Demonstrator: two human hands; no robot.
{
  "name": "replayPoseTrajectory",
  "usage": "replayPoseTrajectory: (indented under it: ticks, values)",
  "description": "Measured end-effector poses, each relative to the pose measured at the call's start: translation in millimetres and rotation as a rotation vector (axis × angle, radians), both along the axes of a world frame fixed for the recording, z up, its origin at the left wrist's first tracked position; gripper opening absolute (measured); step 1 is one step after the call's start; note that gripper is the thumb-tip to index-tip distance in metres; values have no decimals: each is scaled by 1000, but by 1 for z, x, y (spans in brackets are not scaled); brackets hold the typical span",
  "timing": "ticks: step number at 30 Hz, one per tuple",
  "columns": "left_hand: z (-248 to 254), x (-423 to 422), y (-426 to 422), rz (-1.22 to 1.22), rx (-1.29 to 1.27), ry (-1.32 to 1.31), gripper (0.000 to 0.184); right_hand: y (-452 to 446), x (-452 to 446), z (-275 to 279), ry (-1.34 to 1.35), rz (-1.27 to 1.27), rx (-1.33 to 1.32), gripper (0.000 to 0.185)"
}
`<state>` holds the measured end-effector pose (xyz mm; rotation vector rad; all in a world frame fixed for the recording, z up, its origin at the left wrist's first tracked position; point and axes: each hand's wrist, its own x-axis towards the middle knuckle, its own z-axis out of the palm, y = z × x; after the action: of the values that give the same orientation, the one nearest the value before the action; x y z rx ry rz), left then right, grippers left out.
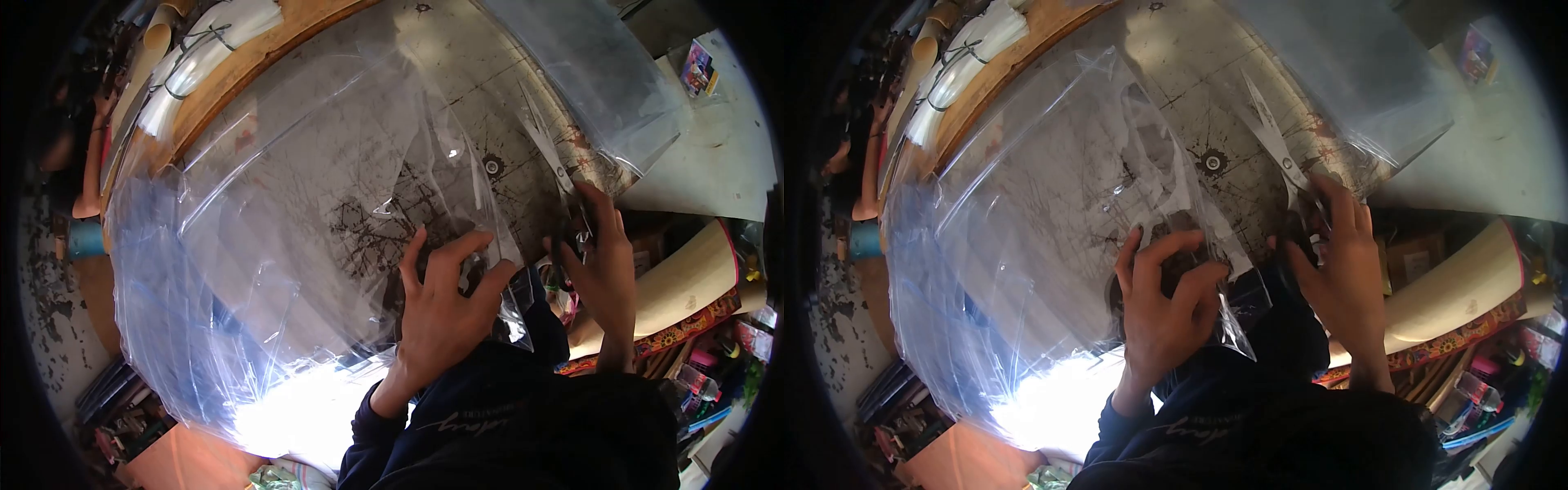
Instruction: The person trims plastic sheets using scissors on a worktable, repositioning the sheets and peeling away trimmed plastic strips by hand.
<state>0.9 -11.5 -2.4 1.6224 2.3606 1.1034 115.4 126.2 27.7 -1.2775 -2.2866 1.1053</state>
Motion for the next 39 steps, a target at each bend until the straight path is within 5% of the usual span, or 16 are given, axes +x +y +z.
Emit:
replayPoseTrajectory:
  ticks: [2, 5, 15, 18, 21, 28, 39]
  values:
    - [-4, 0, 0, 17, 114, -50, 22, 0, -5, -1, -131, 138, 362, 51]
    - [-3, -2, 0, 26, 177, -66, 21, 0, -11, -9, -172, 138, 527, 52]
    - [-1, -3, -2, 10, 168, -95, 21, -4, -15, 2, -408, 179, 706, 40]
    - [-2, -3, -2, 7, 174, -89, 22, -1, -19, 10, -288, 241, 711, 37]
    - [-3, -4, -2, -6, 181, -86, 22, 5, -32, 6, 330, 551, 756, 29]
    - [-2, -5, -1, -16, 212, -82, 21, 7, -43, 7, 306, 729, 871, 32]
    - [-1, -6, -2, -45, 213, -117, 17, 19, -60, -5, 267, 552, 873, 18]
